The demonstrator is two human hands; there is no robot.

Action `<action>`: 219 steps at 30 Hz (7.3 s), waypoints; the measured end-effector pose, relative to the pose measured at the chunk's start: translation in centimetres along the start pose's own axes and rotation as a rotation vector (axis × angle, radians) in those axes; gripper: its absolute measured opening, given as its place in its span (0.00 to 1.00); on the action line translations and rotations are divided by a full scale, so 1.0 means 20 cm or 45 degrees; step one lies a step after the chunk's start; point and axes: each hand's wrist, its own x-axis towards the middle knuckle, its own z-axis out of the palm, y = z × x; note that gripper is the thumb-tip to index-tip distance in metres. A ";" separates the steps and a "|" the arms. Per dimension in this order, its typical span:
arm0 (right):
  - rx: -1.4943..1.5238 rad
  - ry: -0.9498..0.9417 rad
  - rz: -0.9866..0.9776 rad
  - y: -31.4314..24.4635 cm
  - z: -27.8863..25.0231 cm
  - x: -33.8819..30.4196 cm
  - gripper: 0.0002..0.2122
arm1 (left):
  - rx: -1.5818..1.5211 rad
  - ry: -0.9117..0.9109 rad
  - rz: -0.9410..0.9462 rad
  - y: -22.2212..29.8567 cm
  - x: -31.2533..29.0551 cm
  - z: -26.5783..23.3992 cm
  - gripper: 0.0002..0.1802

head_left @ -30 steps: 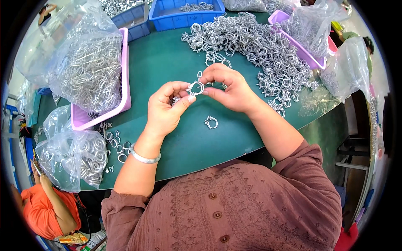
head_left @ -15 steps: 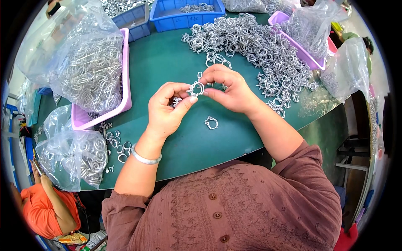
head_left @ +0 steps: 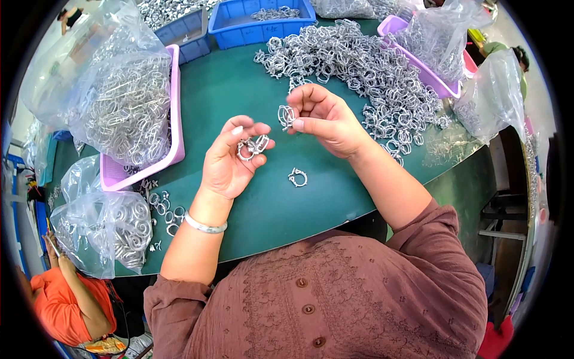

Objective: The person assembles metal clips by hand at a workbench, walks over and turns on a standing fan, and returns to the workbench to assemble more metal clips by hand.

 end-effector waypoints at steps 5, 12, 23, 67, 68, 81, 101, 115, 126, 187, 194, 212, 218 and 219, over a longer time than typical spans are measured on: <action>-0.012 -0.012 0.035 0.01 0.02 -0.01 0.14 | 0.205 0.052 -0.073 -0.02 -0.01 0.05 0.14; -0.341 -0.120 -0.167 0.04 0.03 -0.01 0.12 | 0.532 0.115 -0.121 -0.06 -0.02 0.06 0.10; -0.267 -0.035 -0.132 0.02 0.03 -0.01 0.04 | 1.006 0.238 0.312 -0.07 -0.02 0.08 0.07; -0.233 0.008 0.072 0.04 0.06 -0.02 0.08 | 0.995 0.257 0.426 -0.09 -0.02 0.06 0.08; -0.232 0.007 0.073 0.04 0.07 -0.02 0.08 | 0.989 0.260 0.433 -0.09 -0.02 0.06 0.08; -0.282 -0.005 0.007 0.05 0.06 -0.02 0.08 | 0.967 0.255 0.447 -0.10 -0.01 0.05 0.08; -0.337 -0.020 -0.060 0.08 0.07 -0.02 0.09 | 0.992 0.253 0.502 -0.09 -0.01 0.05 0.08; -1.023 0.438 -0.544 -0.49 -0.14 -0.13 0.11 | 0.509 0.329 0.033 -0.05 0.00 0.01 0.12; -2.161 1.950 -0.950 -1.69 -0.77 -0.82 0.14 | 0.134 0.239 -0.148 -0.04 0.01 0.04 0.15; -2.200 -0.035 -0.313 0.02 -0.04 0.03 0.11 | 2.208 0.058 0.676 0.17 -0.13 0.38 0.15; -1.305 -0.185 0.006 -0.06 0.09 0.08 0.12 | 1.871 0.031 0.764 0.00 -0.01 0.14 0.17; -1.583 -0.207 -0.156 0.03 0.18 0.06 0.14 | 0.845 0.268 0.246 -0.07 -0.02 0.03 0.08; -1.473 -0.155 -0.407 0.05 0.19 0.07 0.13 | 0.781 0.295 0.221 -0.03 -0.04 0.01 0.10; -1.433 -0.192 -0.434 0.06 0.17 0.07 0.14 | 0.800 0.281 0.200 -0.03 -0.04 0.00 0.10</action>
